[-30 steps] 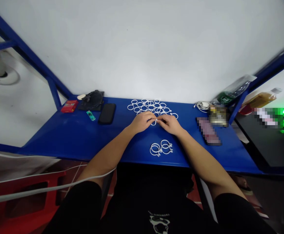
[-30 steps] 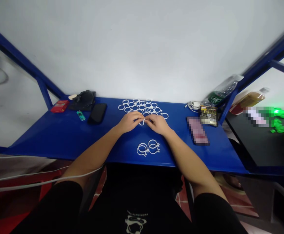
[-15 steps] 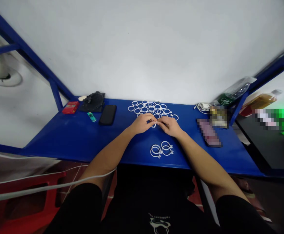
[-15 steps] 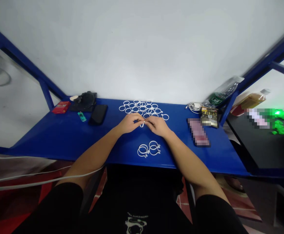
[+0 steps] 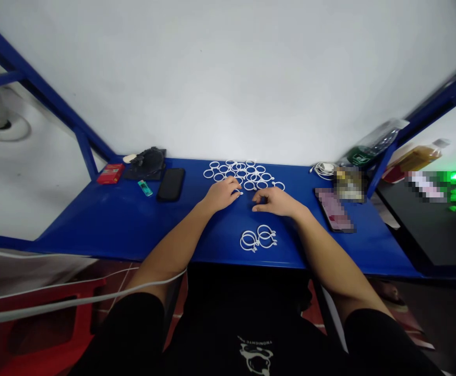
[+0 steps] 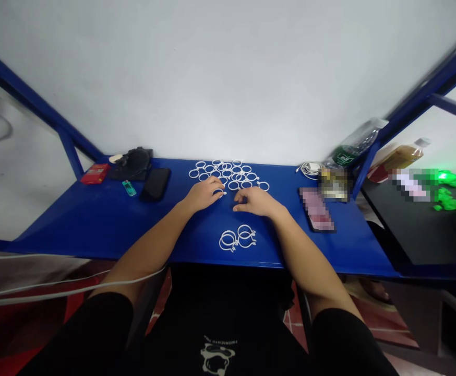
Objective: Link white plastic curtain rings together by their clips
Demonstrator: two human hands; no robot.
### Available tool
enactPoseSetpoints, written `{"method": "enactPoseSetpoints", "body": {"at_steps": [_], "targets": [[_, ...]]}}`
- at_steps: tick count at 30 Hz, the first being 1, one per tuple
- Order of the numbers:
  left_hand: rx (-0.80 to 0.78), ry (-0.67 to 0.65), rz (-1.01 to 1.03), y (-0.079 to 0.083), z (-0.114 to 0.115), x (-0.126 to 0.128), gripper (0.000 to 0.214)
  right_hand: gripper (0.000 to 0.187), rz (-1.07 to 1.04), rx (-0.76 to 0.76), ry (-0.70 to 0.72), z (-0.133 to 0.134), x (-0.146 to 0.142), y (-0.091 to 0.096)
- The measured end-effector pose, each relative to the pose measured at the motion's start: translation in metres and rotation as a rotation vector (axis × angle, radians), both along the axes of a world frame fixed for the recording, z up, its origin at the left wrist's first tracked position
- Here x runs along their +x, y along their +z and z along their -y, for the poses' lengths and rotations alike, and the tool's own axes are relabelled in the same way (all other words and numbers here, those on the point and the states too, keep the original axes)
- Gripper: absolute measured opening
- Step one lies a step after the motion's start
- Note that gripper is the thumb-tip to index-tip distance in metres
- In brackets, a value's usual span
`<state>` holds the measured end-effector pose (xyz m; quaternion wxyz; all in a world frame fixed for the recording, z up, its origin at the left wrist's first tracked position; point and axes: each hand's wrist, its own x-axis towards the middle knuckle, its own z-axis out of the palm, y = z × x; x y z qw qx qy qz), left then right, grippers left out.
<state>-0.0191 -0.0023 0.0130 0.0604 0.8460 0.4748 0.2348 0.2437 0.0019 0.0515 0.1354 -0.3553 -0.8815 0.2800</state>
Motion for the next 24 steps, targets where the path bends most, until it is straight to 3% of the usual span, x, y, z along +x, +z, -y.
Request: {"method": "enactPoseSetpoints", "body": {"at_steps": [5,8,14,19,24], "targets": [[-0.02,-0.038,0.046,-0.004,-0.001,0.002,0.025,0.041,0.065,-0.181,0.081,0.004,0.002,0.0],[-0.032,-0.037,0.03,-0.007,-0.002,0.002,0.022,0.04,0.108,-0.168,0.117,0.005,0.0,-0.003],[-0.02,0.059,0.079,-0.008,-0.007,-0.001,0.02,0.016,0.078,-0.136,0.054,-0.001,-0.001,-0.008],[0.0,-0.058,0.153,-0.007,-0.004,0.002,0.02,0.04,0.18,-0.181,0.06,0.005,0.0,0.0],[-0.027,-0.126,0.129,-0.01,-0.002,0.008,0.018,0.02,0.304,-0.098,0.094,0.015,-0.008,0.006]]}}
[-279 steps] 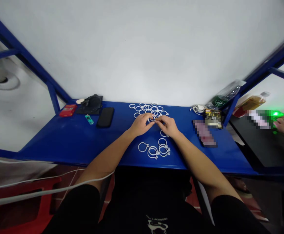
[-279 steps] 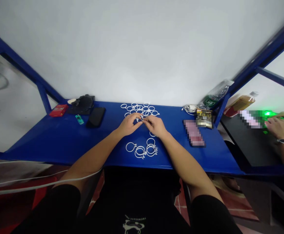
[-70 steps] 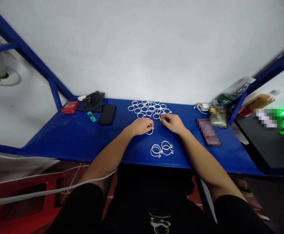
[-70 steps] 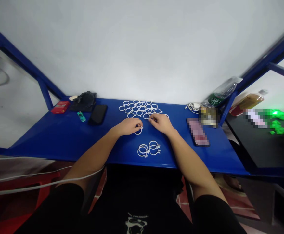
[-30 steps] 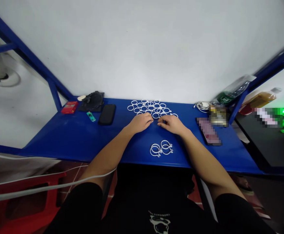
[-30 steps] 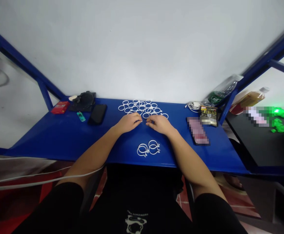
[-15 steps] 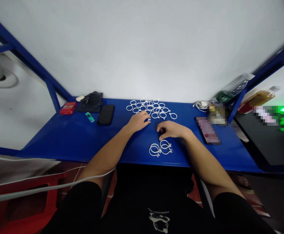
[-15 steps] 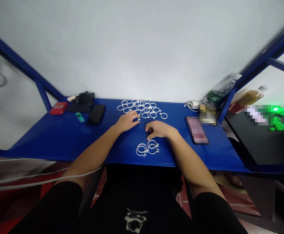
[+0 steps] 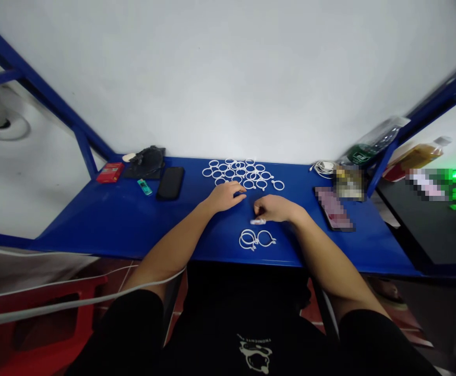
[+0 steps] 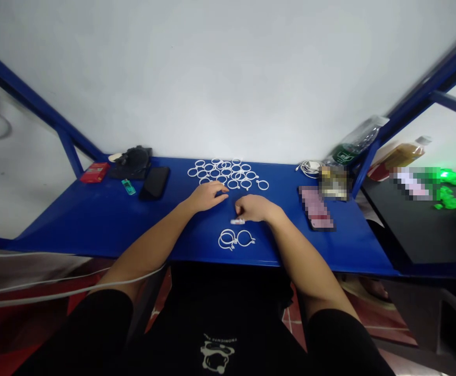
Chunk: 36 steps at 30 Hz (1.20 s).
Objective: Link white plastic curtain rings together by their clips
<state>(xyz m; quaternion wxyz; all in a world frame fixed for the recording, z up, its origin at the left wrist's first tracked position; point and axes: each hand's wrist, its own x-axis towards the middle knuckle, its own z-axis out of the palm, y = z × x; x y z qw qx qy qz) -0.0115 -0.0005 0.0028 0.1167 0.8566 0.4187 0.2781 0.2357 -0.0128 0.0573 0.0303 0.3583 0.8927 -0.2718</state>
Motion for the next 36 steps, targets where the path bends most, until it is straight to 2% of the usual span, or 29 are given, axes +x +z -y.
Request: {"method": "enactPoseSetpoints", "body": {"at_steps": [4,8,11,13,16,19,22,26,30,33,36], "targets": [[0.005,-0.025,0.012,-0.001,0.0,0.001,0.018,0.007,-0.055,0.083,-0.038,-0.004,-0.001,-0.003],[0.026,-0.055,0.088,0.007,0.008,0.004,0.023,0.014,-0.061,0.208,-0.18,-0.011,0.0,-0.011],[0.026,-0.132,0.113,0.013,0.015,0.01,0.033,0.016,-0.045,0.296,-0.233,-0.014,-0.003,-0.018],[0.029,-0.185,0.08,0.014,0.018,0.015,0.037,0.015,-0.033,0.321,-0.257,-0.015,-0.006,-0.022],[0.053,-0.218,-0.018,0.011,0.018,0.019,0.026,0.011,-0.042,0.316,-0.288,-0.015,-0.009,-0.023],[0.067,-0.211,-0.068,0.007,0.016,0.019,0.015,0.011,-0.061,0.295,-0.307,-0.016,-0.009,-0.023],[0.079,-0.175,-0.028,0.005,0.013,0.017,0.016,0.023,-0.123,0.264,-0.311,-0.017,-0.008,-0.024],[0.079,-0.079,0.058,0.005,0.01,0.013,0.021,0.028,-0.311,0.305,-0.309,-0.017,-0.009,-0.027],[0.071,0.025,0.142,0.003,0.006,0.011,0.015,0.029,-0.489,0.355,-0.261,-0.016,-0.01,-0.031],[0.116,0.004,0.163,0.002,0.005,0.01,0.011,0.03,-0.546,0.36,-0.19,-0.016,-0.01,-0.032],[0.158,-0.034,0.165,0.003,0.005,0.009,0.013,0.03,-0.59,0.341,-0.177,-0.016,-0.009,-0.031]]}}
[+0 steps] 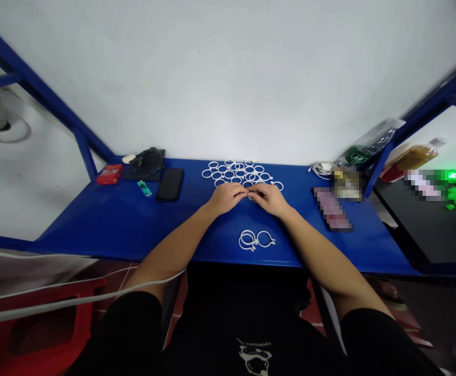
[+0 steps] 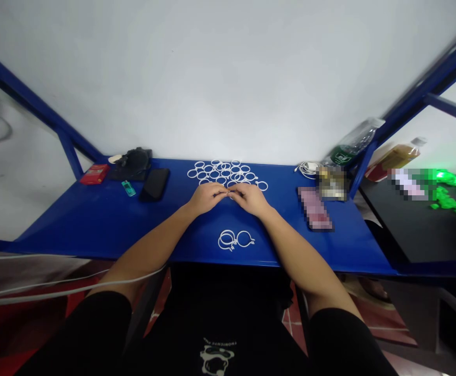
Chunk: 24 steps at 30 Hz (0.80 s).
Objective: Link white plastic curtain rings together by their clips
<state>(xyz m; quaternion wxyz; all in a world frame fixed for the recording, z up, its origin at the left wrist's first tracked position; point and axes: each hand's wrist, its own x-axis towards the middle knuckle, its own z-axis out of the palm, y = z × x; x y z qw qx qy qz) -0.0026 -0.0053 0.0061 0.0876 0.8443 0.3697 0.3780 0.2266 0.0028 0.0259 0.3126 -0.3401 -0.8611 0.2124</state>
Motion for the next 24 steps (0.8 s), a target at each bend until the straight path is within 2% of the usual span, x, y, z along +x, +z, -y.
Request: {"method": "enactPoseSetpoints", "body": {"at_steps": [9,18,20,24], "targets": [[0.054,-0.039,-0.043,0.0073,0.0046,0.0005,0.013,0.026,-0.051,-0.098,0.015,0.002,-0.0026,-0.0003],[0.102,-0.067,-0.073,0.0074,0.0029,0.0006,0.015,0.023,-0.048,-0.03,0.027,0.0005,-0.0019,-0.0033],[0.104,-0.022,-0.023,0.0079,0.0025,0.0003,0.014,0.029,-0.05,0.008,0.005,0.001,-0.0018,-0.004],[0.121,0.186,0.173,0.0093,-0.0007,-0.0039,0.012,0.041,-0.11,0.139,-0.094,0.0055,-0.0021,0.0017]]}}
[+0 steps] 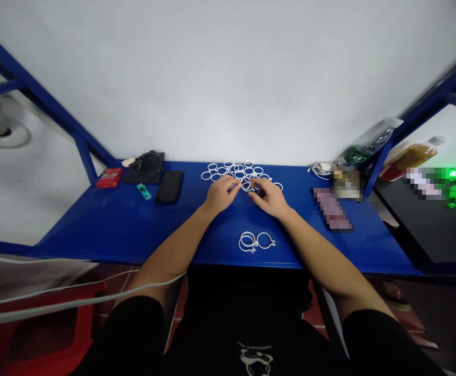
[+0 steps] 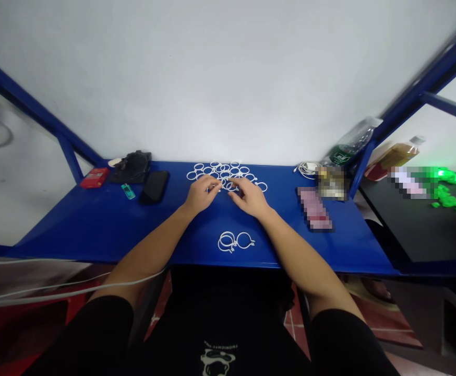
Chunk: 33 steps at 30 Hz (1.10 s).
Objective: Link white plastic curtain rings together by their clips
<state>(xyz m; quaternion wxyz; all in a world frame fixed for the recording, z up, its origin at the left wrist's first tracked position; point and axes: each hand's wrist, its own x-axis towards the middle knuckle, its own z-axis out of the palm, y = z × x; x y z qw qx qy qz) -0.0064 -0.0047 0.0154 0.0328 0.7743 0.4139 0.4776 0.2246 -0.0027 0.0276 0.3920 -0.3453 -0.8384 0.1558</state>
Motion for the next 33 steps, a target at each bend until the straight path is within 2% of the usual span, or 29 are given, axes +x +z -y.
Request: {"method": "enactPoseSetpoints", "body": {"at_steps": [3,6,8,11,15,17,21,24,29,33], "targets": [[-0.01,0.134,0.121,-0.003,-0.007,-0.006,0.012,0.034,-0.02,0.03,0.003,0.006,-0.001,0.011],[-0.089,0.229,0.169,-0.011,-0.016,-0.011,0.013,0.038,0.088,-0.088,0.182,0.015,-0.004,0.023],[-0.156,0.259,0.18,-0.017,-0.022,-0.013,0.021,0.045,0.212,-0.164,0.295,0.022,-0.008,0.028],[-0.217,0.256,0.204,-0.021,-0.025,-0.014,0.027,0.047,0.386,-0.208,0.369,0.029,-0.015,0.028],[-0.213,0.191,0.182,-0.021,-0.022,-0.012,0.021,0.049,0.514,-0.257,0.425,0.03,-0.019,0.02],[-0.202,0.141,0.151,-0.019,-0.018,-0.009,0.02,0.041,0.534,-0.264,0.427,0.028,-0.019,0.018],[-0.213,0.014,0.076,-0.017,-0.012,-0.005,0.019,0.003,0.528,-0.241,0.408,0.024,-0.017,0.016],[-0.246,-0.038,0.028,-0.014,-0.009,-0.003,0.02,0.009,0.52,-0.218,0.321,0.019,-0.015,0.012],[-0.294,-0.104,-0.05,-0.011,-0.005,-0.002,0.024,0.008,0.523,-0.232,0.05,0.009,-0.011,0.008],[-0.276,-0.167,-0.086,-0.009,-0.002,-0.002,0.032,0.007,0.435,-0.27,-0.089,0.006,-0.01,0.01]]}}
